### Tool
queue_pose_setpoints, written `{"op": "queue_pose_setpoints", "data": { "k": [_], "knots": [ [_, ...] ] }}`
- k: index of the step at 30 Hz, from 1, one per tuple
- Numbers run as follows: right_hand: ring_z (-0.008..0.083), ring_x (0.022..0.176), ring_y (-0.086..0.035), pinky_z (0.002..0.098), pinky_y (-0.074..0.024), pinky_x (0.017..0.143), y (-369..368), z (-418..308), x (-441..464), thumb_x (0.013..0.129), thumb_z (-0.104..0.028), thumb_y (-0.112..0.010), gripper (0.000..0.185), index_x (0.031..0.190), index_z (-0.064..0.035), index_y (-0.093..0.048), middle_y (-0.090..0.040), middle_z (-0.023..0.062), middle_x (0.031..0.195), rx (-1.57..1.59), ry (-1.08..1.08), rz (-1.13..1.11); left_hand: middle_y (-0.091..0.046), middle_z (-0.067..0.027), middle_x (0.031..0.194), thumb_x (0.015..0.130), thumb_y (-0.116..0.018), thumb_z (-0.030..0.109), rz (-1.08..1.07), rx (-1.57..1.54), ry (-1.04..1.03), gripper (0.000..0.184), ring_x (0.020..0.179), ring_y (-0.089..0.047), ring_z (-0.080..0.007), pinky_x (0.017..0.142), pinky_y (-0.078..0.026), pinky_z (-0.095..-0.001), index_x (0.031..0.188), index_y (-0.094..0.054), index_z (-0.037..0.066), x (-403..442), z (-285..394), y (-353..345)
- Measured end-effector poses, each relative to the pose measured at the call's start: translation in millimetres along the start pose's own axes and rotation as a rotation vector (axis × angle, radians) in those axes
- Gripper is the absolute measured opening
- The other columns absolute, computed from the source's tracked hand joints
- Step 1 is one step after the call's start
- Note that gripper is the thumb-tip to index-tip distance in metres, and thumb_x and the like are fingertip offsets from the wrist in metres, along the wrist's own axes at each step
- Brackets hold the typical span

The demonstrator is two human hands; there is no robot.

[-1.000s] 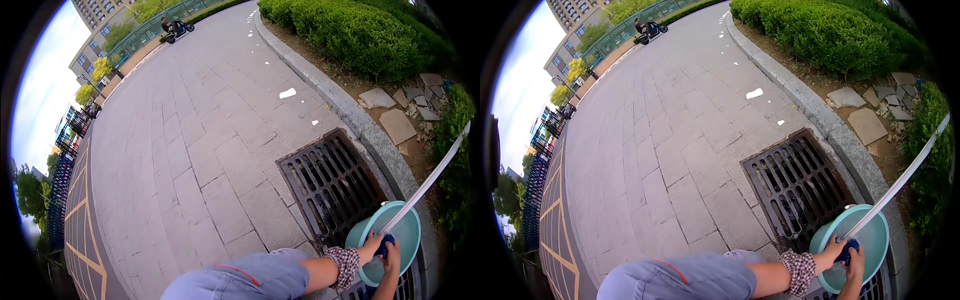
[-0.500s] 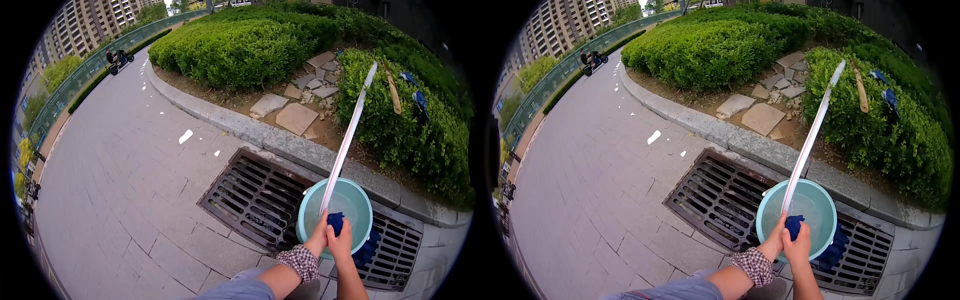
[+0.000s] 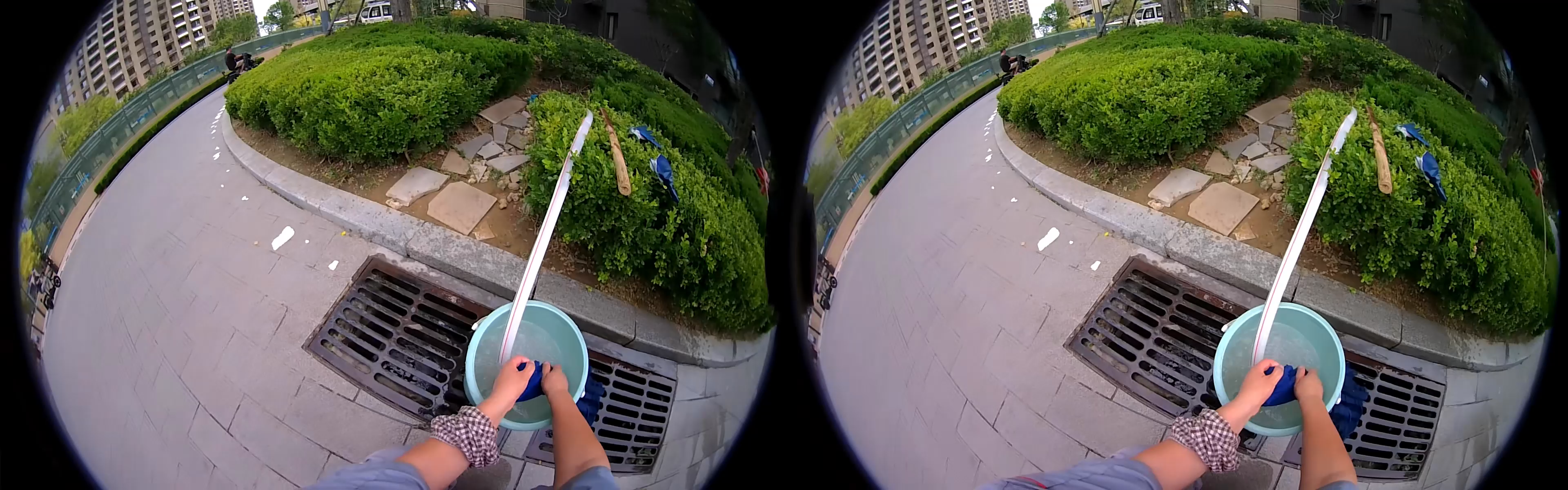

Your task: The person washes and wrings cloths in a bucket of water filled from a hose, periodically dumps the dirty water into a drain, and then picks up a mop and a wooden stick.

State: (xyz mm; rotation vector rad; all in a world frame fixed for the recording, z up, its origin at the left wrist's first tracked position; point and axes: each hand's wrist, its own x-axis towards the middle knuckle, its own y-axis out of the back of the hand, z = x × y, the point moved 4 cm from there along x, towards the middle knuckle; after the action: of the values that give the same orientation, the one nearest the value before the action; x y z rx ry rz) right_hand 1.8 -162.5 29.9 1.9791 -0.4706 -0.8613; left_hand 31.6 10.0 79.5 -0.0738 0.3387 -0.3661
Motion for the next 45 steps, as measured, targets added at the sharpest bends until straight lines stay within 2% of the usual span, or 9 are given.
{"op": "queue_pose_setpoints", "data": {
  "k": [3, 4, 9, 12, 14, 27, 35, 40, 45],
  "knots": [
    [0.0481, 0.109, -0.052, 0.0476, -0.0438, 0.094, -24.9, 4.2, 1.6, 0.092, -0.028, -0.051, 0.05, 0.131, -0.0014, -0.037, -0.045, 0.0296, 0.127, 0.082, 0.077, 0.221, -0.041, -0.0229, 0.134, 0.082, -0.065, 0.038, 0.438, 0.562, -0.047, 0.051, 0.121, -0.045, -0.0348, 0.099, -0.038, -0.0411, 0.126, -0.052, 0.015, -17.3, 20.8, 13.5],
    [0.0508, 0.114, -0.047, 0.0484, -0.0421, 0.097, -27.6, -6.2, -12.5, 0.089, -0.017, -0.055, 0.057, 0.136, -0.0027, -0.026, -0.034, 0.0273, 0.135, -0.042, 0.092, -0.032, -0.017, -0.024, 0.147, 0.079, -0.067, 0.039, 0.37, 0.517, 0.047, 0.063, 0.132, -0.027, -0.044, 0.108, -0.028, -0.0431, 0.135, -0.043, 0.021, -15.3, 22.8, 18.7],
    [0.031, 0.11, -0.059, 0.0398, -0.0453, 0.094, -53.4, 3.3, 0.7, 0.078, -0.014, -0.059, 0.035, 0.111, -0.0085, -0.067, -0.061, 0.0164, 0.119, -0.771, 0.393, -0.56, -0.04, -0.017, 0.136, 0.084, -0.061, 0.021, 0.401, -0.214, 0.224, 0.064, 0.119, -0.046, -0.0275, 0.099, -0.038, -0.0375, 0.14, -0.035, 0.006, 8.3, -31.1, 23.9],
    [0.0352, 0.101, -0.062, 0.041, -0.0531, 0.082, -24.6, -15.7, -4.8, 0.077, -0.009, -0.057, 0.041, 0.117, -0.0037, -0.059, -0.062, 0.0234, 0.111, -0.39, 0.191, -0.143, -0.042, -0.0164, 0.133, 0.084, -0.054, 0.019, 0.214, -0.781, 0.438, 0.07, 0.115, -0.048, -0.0282, 0.093, -0.042, -0.0426, 0.144, -0.022, 0.005, 7.9, -42.4, 24.3],
    [0.0271, 0.088, -0.063, 0.0371, -0.0598, 0.064, 23.7, -53.4, -50.9, 0.078, -0.001, -0.055, 0.037, 0.115, -0.0038, -0.054, -0.061, 0.0148, 0.103, 0.334, 0.007, -0.288, -0.047, -0.0164, 0.127, 0.086, -0.047, 0.015, 0.32, -0.825, 0.411, 0.06, 0.108, -0.052, -0.0286, 0.087, -0.045, -0.0447, 0.141, -0.027, 0.004, 5.2, -33.8, 24.4],
    [0.0151, 0.093, -0.062, 0.0353, -0.058, 0.077, 156.8, -91.0, -185.3, 0.086, 0.003, -0.043, 0.046, 0.131, -0.0107, -0.044, -0.057, 0.0059, 0.111, 1.314, 0.295, -0.189, -0.063, -0.011, 0.105, 0.09, -0.037, 0.034, 0.139, -1.267, 0.502, 0.033, 0.093, -0.061, -0.0291, 0.084, -0.048, -0.0501, 0.102, -0.059, 0.013, -7.3, -6.5, -1.8],
    [0.0377, 0.101, -0.053, 0.0429, -0.0498, 0.079, 75.6, -101.7, -171.4, 0.074, -0.037, -0.073, 0.041, 0.109, -0.017, -0.063, -0.049, 0.0181, 0.108, 0.113, 0.627, 0.392, -0.061, -0.0045, 0.091, 0.092, -0.05, 0.037, -0.311, -1.291, 0.289, 0.027, 0.082, -0.062, -0.02, 0.07, -0.052, -0.0344, 0.097, -0.058, 0.012, -4.8, -20.3, -38.5],
    [0.0323, 0.089, -0.059, 0.0425, -0.0503, 0.07, 67.9, -111.7, -154.4, 0.083, -0.043, -0.064, 0.032, 0.094, -0.0135, -0.062, -0.057, 0.0127, 0.095, -0.015, 0.508, 0.349, -0.062, -0.0084, 0.096, 0.097, -0.038, 0.039, -0.49, -1.482, 0.22, 0.035, 0.087, -0.063, -0.0237, 0.073, -0.053, -0.0378, 0.1, -0.057, 0.009, -13.6, -0.3, -38.2],
    [0.0389, 0.079, -0.062, 0.0462, -0.05, 0.067, 64.2, -104.7, -130.9, 0.089, -0.045, -0.053, 0.033, 0.093, -0.0133, -0.063, -0.06, 0.0182, 0.096, -0.097, 0.514, 0.343, -0.061, -0.007, 0.09, 0.093, -0.048, 0.033, -0.152, -1.302, 0.516, 0.027, 0.082, -0.062, -0.0214, 0.069, -0.052, -0.0329, 0.098, -0.058, 0.008, -16.2, -5.1, -43.2]
  ]
}}
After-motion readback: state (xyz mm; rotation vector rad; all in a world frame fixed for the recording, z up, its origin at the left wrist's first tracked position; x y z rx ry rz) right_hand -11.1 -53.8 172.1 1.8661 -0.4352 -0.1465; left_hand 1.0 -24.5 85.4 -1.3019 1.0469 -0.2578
